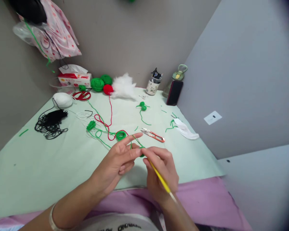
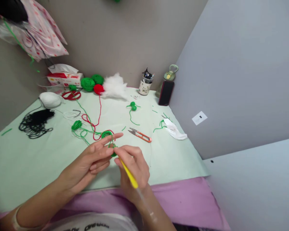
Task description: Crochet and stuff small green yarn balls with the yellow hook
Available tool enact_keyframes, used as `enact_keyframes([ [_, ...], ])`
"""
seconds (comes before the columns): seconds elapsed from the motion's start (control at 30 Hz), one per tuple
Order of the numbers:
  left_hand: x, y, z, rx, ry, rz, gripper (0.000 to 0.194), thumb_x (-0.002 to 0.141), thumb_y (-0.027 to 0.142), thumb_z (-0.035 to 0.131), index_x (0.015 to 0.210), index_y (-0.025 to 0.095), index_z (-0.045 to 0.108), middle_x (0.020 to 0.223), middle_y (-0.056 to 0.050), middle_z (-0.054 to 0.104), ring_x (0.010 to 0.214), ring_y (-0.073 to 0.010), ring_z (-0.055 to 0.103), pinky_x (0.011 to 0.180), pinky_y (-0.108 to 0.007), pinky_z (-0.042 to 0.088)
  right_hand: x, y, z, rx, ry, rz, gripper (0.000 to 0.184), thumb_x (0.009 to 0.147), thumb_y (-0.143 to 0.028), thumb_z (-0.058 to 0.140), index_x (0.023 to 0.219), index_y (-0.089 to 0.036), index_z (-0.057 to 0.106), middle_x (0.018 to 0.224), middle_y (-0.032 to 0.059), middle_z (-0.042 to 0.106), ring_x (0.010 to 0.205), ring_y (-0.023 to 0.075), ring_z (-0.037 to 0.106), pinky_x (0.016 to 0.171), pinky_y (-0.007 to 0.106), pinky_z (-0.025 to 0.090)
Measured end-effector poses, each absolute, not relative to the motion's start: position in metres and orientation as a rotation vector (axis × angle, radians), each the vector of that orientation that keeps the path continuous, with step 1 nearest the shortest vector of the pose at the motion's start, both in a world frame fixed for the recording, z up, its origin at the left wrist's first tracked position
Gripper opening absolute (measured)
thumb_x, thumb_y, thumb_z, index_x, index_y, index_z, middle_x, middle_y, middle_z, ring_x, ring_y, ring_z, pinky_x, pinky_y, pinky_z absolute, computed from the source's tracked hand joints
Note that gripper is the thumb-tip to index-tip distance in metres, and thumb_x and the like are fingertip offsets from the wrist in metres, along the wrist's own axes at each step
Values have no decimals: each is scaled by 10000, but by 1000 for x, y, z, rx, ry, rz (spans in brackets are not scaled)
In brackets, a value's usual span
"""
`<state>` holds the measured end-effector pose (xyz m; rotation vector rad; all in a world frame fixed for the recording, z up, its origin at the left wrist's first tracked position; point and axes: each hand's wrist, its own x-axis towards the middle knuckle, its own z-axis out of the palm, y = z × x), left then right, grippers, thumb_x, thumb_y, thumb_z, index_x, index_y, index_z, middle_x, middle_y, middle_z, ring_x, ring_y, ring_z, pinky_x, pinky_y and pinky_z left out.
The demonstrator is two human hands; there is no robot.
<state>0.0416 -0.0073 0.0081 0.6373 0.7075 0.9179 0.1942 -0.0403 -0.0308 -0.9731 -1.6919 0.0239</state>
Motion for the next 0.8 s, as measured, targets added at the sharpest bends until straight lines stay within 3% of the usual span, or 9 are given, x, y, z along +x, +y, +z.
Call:
enact_keyframes([
  [0.1,37,-2,10,615,662,889,478,842,244,813,1295,184,675,650,102,424,443,6,157,407,-173,139,201,-36,-21,-962,-1558,319,310,1016,-127,512,1189,-279,719,982,67,722,920,213,694,793,373,582],
  [0.2,34,0,12,668,701,913,460,829,244,820,1268,192,693,795,53,539,443,27,193,407,-181,126,204,-29,-14,-875,-1324,675,253,1048,-211,495,1002,-244,742,897,43,703,784,174,678,733,350,573],
  [0.3,36,-2,12,729,734,945,465,812,258,834,1260,229,709,859,40,553,457,24,241,416,-185,129,202,-24,-14,-809,-1189,858,249,1049,-264,518,949,-232,744,895,36,699,686,141,652,653,314,558],
  [0.53,50,-10,6,826,811,1052,487,793,273,856,1263,287,729,881,25,608,524,-22,322,447,-189,217,191,-28,-20,-958,-1471,361,267,993,-142,582,1105,-300,765,952,50,752,888,200,716,733,348,599],
  [0.63,50,-7,5,733,771,998,469,807,302,846,1257,250,723,704,63,527,469,-20,233,420,-190,173,192,-29,-20,-985,-1591,115,324,967,-123,626,1171,-331,768,1013,66,747,880,203,721,718,350,604],
  [0.73,46,-1,5,600,679,918,376,842,276,813,1202,189,744,566,111,346,449,-25,143,402,-172,168,199,-25,-19,-963,-1539,211,270,985,-159,609,1117,-319,782,973,63,744,862,201,710,702,350,595],
  [0.8,43,2,5,567,642,925,329,846,231,803,1165,165,764,587,109,330,458,-20,133,400,-157,189,204,-23,-17,-938,-1420,438,222,1009,-193,583,1053,-286,780,858,39,727,773,177,682,671,333,570],
])
